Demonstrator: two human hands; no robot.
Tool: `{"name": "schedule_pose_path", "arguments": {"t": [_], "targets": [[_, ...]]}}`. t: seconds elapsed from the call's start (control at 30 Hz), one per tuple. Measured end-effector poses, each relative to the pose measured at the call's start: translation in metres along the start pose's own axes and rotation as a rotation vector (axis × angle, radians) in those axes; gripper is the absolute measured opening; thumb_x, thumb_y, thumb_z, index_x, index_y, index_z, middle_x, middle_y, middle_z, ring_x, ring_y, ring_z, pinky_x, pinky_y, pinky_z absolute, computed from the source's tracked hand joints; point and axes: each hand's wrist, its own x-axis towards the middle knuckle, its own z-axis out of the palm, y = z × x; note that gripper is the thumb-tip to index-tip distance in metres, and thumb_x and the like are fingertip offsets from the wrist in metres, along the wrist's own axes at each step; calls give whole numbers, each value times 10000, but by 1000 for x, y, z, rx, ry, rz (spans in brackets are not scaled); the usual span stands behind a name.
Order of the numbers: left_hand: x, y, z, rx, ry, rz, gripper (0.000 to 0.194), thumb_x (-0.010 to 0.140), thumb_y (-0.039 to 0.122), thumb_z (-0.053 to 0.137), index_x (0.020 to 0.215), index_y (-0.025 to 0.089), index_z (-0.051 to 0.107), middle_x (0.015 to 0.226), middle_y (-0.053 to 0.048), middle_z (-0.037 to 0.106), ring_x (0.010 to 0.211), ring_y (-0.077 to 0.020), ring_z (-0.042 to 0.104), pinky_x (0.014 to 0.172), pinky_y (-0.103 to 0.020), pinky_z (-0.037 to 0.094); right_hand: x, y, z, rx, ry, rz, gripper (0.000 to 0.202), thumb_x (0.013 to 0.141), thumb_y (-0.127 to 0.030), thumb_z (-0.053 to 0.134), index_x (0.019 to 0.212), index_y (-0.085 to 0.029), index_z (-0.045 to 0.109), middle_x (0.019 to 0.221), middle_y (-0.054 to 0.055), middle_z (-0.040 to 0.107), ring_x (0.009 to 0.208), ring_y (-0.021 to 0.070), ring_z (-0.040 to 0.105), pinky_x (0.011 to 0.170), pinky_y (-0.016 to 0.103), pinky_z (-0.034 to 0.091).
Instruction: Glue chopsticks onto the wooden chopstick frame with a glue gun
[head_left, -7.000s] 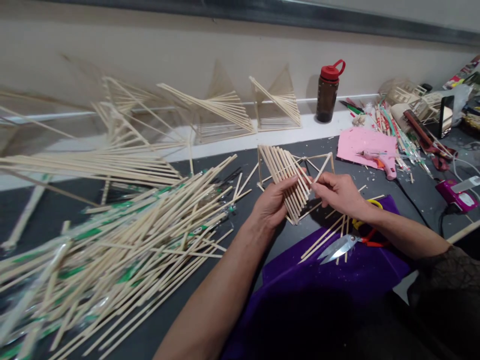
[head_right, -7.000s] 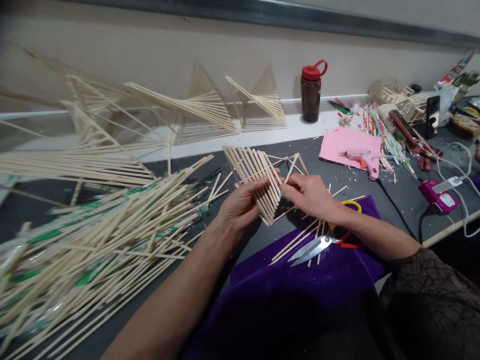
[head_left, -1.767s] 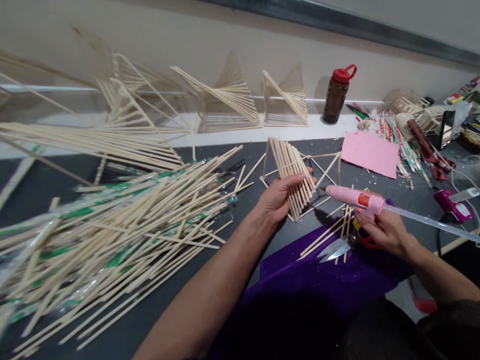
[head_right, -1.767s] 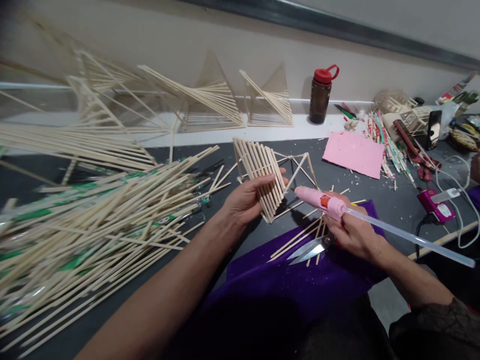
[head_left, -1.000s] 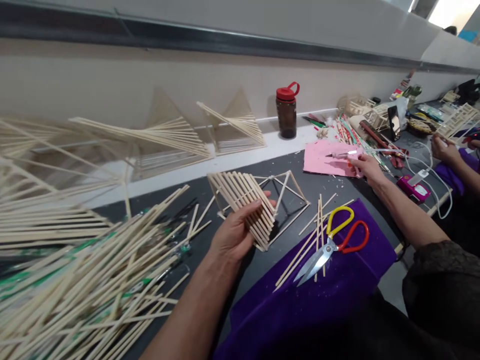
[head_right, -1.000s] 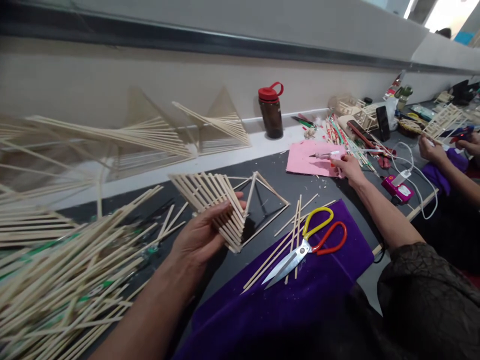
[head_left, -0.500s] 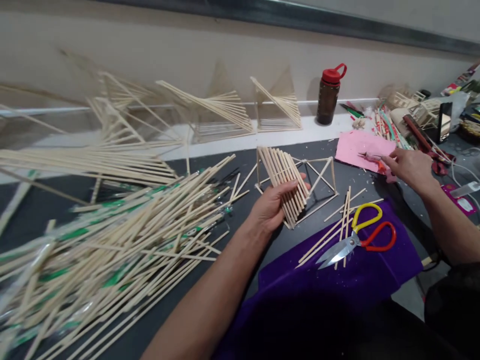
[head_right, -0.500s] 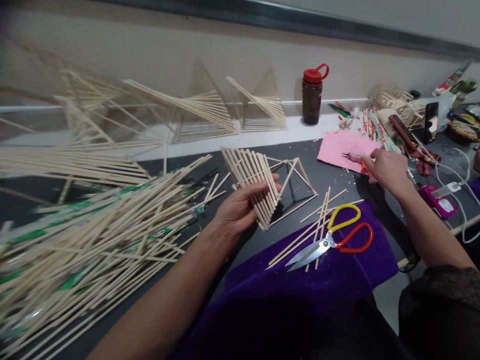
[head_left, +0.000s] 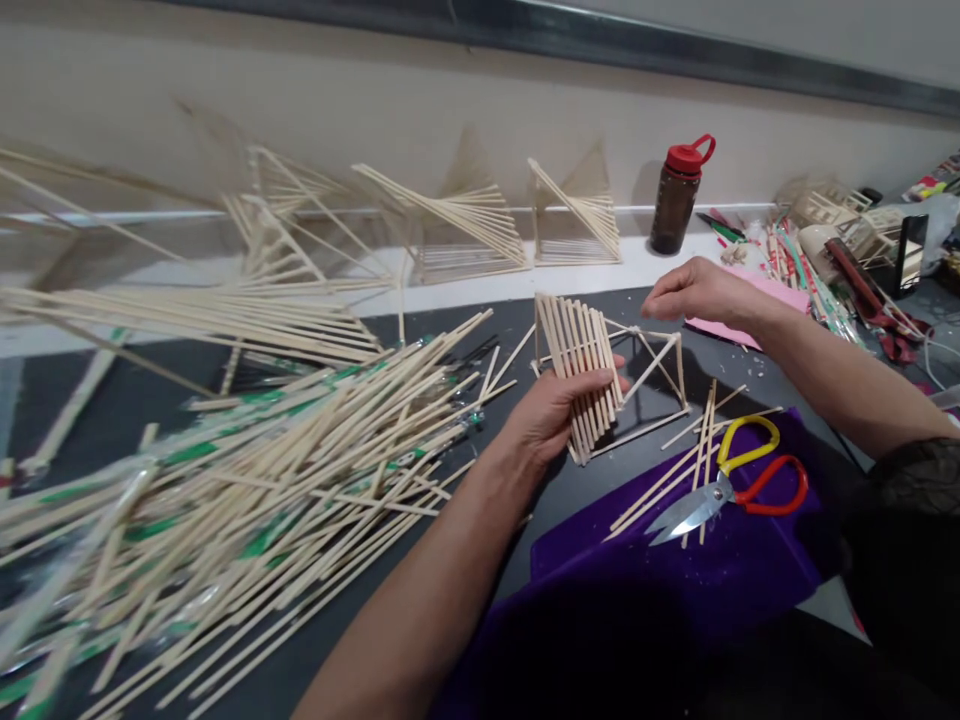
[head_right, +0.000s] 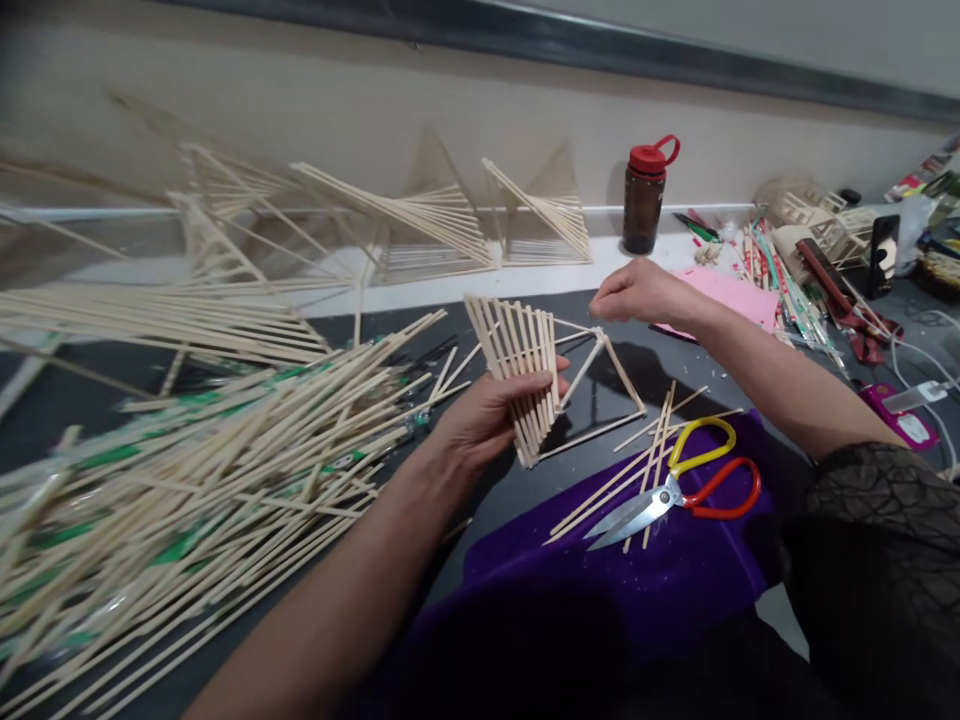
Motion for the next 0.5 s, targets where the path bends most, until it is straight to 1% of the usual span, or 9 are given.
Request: {"name": "schedule_pose_path", "arguments": {"t": [0.13, 0.23, 0.33, 0.5], "targets": [[1, 2, -1, 21, 26, -19, 217, 599, 102, 769, 814, 84, 738, 589, -78, 702, 476, -150, 620, 453, -221, 502, 13, 1, 20, 7, -108, 60, 55, 676, -185, 728, 625, -175, 745, 531, -25, 607, 559, 97, 508, 574, 247, 413], [1, 4, -1, 32, 26, -20, 215, 596, 102, 770, 808, 87, 737, 595, -86, 704, 487, -153, 624, 465, -226, 508, 20, -1, 29, 9, -169, 74, 74, 674, -172, 735, 600, -174, 735, 541, -25, 612, 575, 99, 513, 598, 254, 409], [0, 4, 0, 34, 28, -17, 199, 588, 98, 769, 784, 100, 734, 580, -74, 698, 488, -143, 623, 485, -218, 517, 25, -2, 34, -5, -209, 52, 106, 697, -196, 736, 596, -166, 727, 553, -25, 615, 579, 97, 506, 613, 265, 401], [0, 4, 0, 30, 5, -10, 214, 582, 108, 765, 793, 110, 725, 583, -56, 698, 485, -142, 619, 461, -215, 506, 25, -3, 36, 15, -257, 48, 128, 727, -235, 738, 626, -157, 737, 599, -9, 652, 614, 105, 539, 663, 283, 424]]}}
